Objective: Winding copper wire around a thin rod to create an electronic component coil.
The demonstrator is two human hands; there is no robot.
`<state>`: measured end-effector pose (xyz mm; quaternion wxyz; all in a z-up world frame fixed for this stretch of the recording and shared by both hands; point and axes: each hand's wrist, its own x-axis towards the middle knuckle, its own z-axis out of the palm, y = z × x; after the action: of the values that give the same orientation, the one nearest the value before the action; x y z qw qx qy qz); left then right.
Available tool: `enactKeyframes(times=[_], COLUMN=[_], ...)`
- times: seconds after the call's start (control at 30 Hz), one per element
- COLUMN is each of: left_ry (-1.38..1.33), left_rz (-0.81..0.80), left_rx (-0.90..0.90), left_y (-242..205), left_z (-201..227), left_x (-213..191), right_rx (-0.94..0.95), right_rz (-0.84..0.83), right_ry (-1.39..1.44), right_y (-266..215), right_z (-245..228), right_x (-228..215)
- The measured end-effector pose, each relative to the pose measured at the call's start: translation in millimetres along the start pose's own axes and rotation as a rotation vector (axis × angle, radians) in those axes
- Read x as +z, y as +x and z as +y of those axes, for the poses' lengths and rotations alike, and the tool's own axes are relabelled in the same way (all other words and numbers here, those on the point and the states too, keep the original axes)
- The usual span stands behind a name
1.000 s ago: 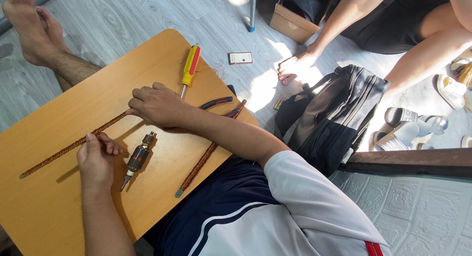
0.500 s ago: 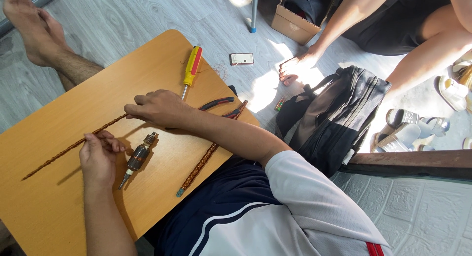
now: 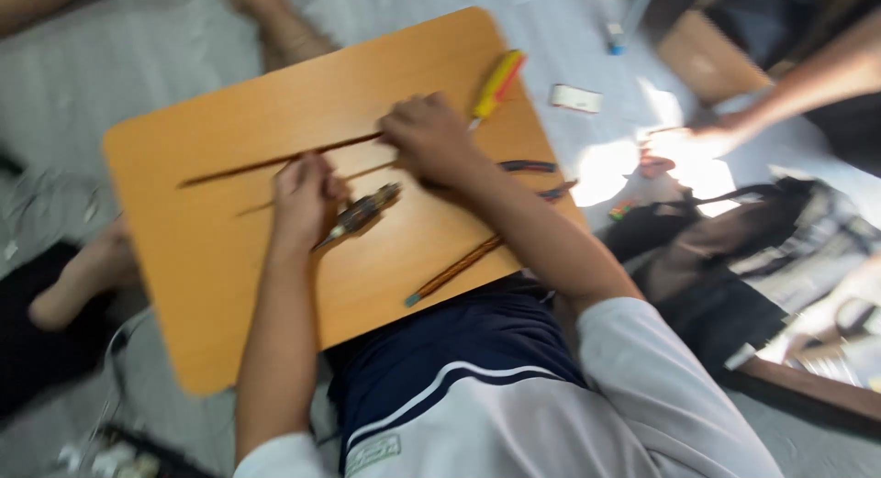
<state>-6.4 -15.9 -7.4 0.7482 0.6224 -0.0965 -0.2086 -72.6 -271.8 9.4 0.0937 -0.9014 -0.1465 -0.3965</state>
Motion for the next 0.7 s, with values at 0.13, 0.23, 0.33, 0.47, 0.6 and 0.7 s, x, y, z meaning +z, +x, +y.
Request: enactKeyframes(times=[0.13, 0.23, 0.33, 0.47, 0.6, 0.7], left_ry=[0.029, 0.022, 0.028, 0.065, 0.071, 0.076], left_rz=[0.047, -0.035, -0.129, -0.189, -0.184, -0.153], left_rx=[0.036, 0.084, 0.082, 0.124, 0.095, 0.044], left_y=[7.4, 14.9, 18.4, 16.1, 12.7, 12.6], left_z=[-11.7, -19.0, -23.0, -19.9, -11.0, -15.7], left_x=[-13.5, -18.8, -17.7, -16.0, -8.4, -12.8], right_rx=[-0.022, -0.001, 0.079, 0.164, 0.229, 0.233], right_rz=[-0.082, -0.181, -0.2, -0.246, -0.27, -0.247], right_ry=[0.069, 0.003, -0.038, 0.04, 0.133, 0.165], right_y=[-8.2, -8.8, -6.8, -4.5, -7.0, -3.2], right_z=[3.5, 0.3, -3.8, -8.5, -6.7, -9.0], right_x=[5.6, 3.1, -0.9, -4.6, -6.4, -5.0])
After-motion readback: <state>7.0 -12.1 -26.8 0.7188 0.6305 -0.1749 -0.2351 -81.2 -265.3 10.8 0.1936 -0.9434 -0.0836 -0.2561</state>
